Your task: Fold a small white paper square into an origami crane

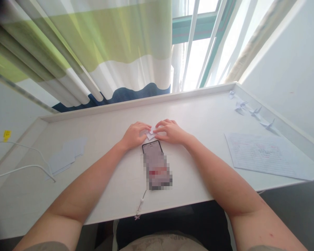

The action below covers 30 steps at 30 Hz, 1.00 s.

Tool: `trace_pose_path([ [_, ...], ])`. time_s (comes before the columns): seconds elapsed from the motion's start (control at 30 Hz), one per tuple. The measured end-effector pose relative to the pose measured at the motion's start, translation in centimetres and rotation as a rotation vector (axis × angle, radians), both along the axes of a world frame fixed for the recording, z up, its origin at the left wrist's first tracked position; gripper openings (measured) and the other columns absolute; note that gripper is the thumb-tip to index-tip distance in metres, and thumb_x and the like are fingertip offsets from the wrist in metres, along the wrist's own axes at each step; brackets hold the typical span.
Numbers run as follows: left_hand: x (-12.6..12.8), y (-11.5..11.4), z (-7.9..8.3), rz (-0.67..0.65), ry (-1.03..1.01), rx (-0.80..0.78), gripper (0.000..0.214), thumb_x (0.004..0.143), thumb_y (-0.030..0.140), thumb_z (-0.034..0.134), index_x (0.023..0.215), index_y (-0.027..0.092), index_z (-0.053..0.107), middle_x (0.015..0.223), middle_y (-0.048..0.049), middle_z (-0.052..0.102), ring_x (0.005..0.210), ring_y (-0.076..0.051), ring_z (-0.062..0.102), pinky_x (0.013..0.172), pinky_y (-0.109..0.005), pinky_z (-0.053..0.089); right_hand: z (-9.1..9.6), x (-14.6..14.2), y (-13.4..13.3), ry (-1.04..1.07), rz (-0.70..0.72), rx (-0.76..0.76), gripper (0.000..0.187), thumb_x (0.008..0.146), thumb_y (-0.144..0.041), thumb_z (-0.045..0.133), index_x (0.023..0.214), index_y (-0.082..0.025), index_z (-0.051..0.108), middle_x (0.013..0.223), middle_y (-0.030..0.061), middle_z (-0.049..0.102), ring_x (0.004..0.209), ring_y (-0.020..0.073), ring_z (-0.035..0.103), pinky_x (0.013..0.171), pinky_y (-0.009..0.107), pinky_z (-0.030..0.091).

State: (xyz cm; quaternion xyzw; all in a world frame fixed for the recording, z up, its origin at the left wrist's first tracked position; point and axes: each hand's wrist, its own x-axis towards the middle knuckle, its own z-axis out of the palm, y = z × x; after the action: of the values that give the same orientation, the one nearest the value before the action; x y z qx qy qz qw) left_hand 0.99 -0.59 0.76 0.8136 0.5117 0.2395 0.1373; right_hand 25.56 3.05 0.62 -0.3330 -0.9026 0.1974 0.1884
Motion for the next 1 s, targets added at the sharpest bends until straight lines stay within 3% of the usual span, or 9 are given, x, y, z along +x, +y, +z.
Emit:
trace_pose_path([
  [0.17, 0.2, 0.0, -0.1, 0.035, -0.027, 0.007, 0.009, 0.089, 0.024, 0.071, 0.094, 0.027, 0.078, 0.122, -0.001, 0.082, 0.121, -0.027, 0.069, 0.111, -0.047, 0.05, 0.0, -1.4, -0.7, 0.032, -0.132, -0.015, 0.021, 0.098, -0.045, 0.071, 0.101, -0.03, 0.087, 0.124, 0.009, 0.077, 0.122, 0.0338, 0.062, 0.108, 0.055, 0.041],
  [0.3, 0.3, 0.1, -0.2, 0.039, -0.012, -0.007, 0.008, 0.09, 0.027, 0.072, 0.096, 0.028, 0.077, 0.124, -0.001, 0.081, 0.12, -0.026, 0.068, 0.111, -0.047, 0.048, -0.1, -2.5, -1.1, 0.102, -0.247, -0.044, 0.017, 0.093, -0.041, 0.075, 0.088, -0.028, 0.084, 0.115, 0.0078, 0.078, 0.116, 0.0325, 0.063, 0.107, 0.053, 0.041],
  [0.47, 0.4, 0.0, -0.1, 0.044, 0.002, 0.001, 0.008, 0.09, 0.025, 0.072, 0.097, 0.027, 0.075, 0.123, -0.0017, 0.081, 0.12, -0.027, 0.067, 0.109, -0.047, 0.048, 0.0, -3.5, -1.2, 0.119, -0.337, -0.085, 0.009, 0.084, -0.036, 0.081, 0.084, -0.028, 0.082, 0.112, 0.0064, 0.077, 0.116, 0.0332, 0.063, 0.11, 0.054, 0.041],
  [0.63, 0.3, 0.1, -0.1, 0.004, 0.024, 0.019, 0.006, 0.091, 0.025, 0.07, 0.089, 0.026, 0.076, 0.124, -0.0013, 0.08, 0.119, -0.027, 0.067, 0.107, -0.047, 0.049, -0.4, -4.3, -0.7, 0.158, -0.451, -0.117, 0.006, 0.086, -0.027, 0.074, 0.084, -0.025, 0.078, 0.103, 0.0071, 0.076, 0.107, 0.0299, 0.067, 0.104, 0.048, 0.047],
  [0.83, 0.0, 0.4, -0.8, -0.004, 0.015, 0.027, 0.019, 0.093, 0.027, 0.07, 0.105, 0.032, 0.085, 0.126, -0.0002, 0.08, 0.121, -0.027, 0.067, 0.111, -0.048, 0.05, -0.8, -3.2, -0.4, 0.146, -0.351, -0.086, 0.019, 0.09, -0.018, 0.066, 0.087, -0.027, 0.083, 0.11, 0.0081, 0.075, 0.114, 0.0316, 0.064, 0.11, 0.055, 0.041],
  [1.0, -0.3, 0.5, -0.7, -0.004, -0.015, -0.035, 0.019, 0.092, 0.029, 0.071, 0.103, 0.035, 0.086, 0.128, 0.0009, 0.079, 0.125, -0.027, 0.066, 0.116, -0.05, 0.047, -0.7, -1.1, -0.2, 0.091, -0.122, -0.062, 0.013, 0.089, -0.032, 0.08, 0.101, -0.03, 0.085, 0.126, 0.0088, 0.074, 0.128, 0.0353, 0.059, 0.114, 0.058, 0.04],
])
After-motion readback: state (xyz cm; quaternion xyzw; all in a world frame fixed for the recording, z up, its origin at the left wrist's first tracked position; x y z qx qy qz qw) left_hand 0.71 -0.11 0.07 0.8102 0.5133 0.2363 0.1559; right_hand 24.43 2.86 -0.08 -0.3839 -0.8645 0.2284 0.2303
